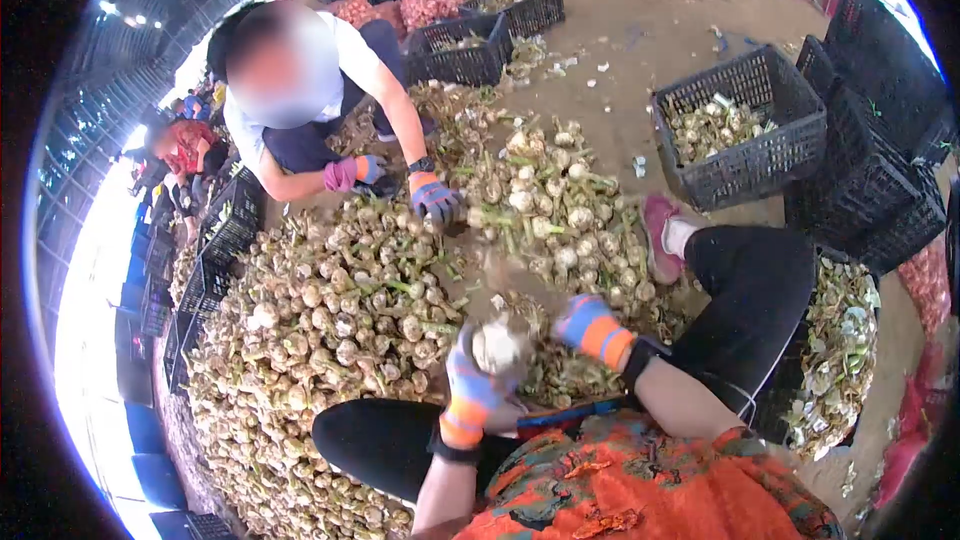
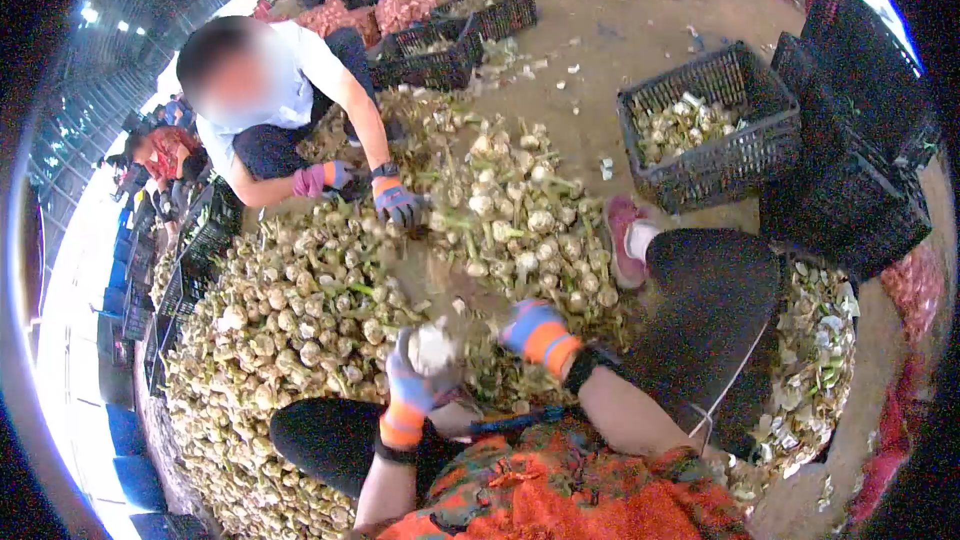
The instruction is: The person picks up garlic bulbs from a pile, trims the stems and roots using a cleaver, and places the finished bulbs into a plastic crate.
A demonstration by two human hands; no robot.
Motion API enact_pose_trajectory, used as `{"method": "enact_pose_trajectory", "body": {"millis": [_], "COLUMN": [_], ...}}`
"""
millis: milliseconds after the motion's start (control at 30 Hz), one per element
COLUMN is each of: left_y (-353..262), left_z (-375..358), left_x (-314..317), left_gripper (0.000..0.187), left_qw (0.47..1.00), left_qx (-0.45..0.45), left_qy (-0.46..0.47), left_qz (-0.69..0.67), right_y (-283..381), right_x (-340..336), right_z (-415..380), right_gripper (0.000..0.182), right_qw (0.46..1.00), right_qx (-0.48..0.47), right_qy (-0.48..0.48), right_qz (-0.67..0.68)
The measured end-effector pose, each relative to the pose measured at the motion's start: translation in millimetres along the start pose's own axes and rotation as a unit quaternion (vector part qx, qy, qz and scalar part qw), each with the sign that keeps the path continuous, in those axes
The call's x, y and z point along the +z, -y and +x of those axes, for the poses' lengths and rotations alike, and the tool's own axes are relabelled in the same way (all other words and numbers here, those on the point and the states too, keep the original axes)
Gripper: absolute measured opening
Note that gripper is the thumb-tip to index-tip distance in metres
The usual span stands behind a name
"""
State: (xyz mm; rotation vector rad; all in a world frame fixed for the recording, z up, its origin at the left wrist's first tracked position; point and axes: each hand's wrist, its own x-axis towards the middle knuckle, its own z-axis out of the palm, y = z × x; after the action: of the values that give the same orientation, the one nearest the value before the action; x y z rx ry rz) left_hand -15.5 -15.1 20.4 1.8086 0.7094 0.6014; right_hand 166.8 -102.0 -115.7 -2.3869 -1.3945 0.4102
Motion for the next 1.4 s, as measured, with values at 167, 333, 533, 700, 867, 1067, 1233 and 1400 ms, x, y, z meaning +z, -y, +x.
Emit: {"method": "enact_pose_trajectory", "body": {"millis": [167, 333, 533, 700, 867, 1067, 1233, 1400], "left_y": [18, -3, 11, 6, 24, 100, 266, 268], "left_z": [2, 25, 21, 17, 25, 93, 185, 199], "left_x": [-7, -2, 23, 30, -43, -168, 21, 105], "left_gripper": [0.045, 0.01, 0.017, 0.017, 0.023, 0.037, 0.044, 0.05], "left_qw": [0.949, 0.717, 0.824, 0.721, 0.667, 0.816, 0.997, 0.948], "left_qx": [-0.095, -0.102, -0.135, -0.16, -0.006, 0.108, -0.054, -0.11], "left_qy": [-0.112, -0.032, -0.087, -0.023, -0.086, -0.305, -0.055, 0.036], "left_qz": [-0.277, -0.689, -0.543, -0.674, -0.74, -0.48, 0.026, 0.297], "right_y": [-2, 37, 76, 51, -81, -15, 1, 7], "right_x": [-33, -25, -88, -35, 86, -57, -64, -66], "right_z": [26, -15, -28, -6, 44, 30, 19, 22], "right_gripper": [0.028, 0.012, 0.023, 0.026, 0.013, 0.015, 0.019, 0.016], "right_qw": [0.942, 0.846, 0.916, 0.954, 0.655, 0.637, 0.255, 0.584], "right_qx": [0.049, -0.029, -0.032, -0.108, 0.191, 0.164, 0.206, 0.191], "right_qy": [-0.165, -0.018, 0.068, -0.014, -0.157, -0.207, 0.063, -0.068], "right_qz": [0.287, 0.532, 0.393, 0.281, 0.714, 0.724, 0.943, 0.786]}}
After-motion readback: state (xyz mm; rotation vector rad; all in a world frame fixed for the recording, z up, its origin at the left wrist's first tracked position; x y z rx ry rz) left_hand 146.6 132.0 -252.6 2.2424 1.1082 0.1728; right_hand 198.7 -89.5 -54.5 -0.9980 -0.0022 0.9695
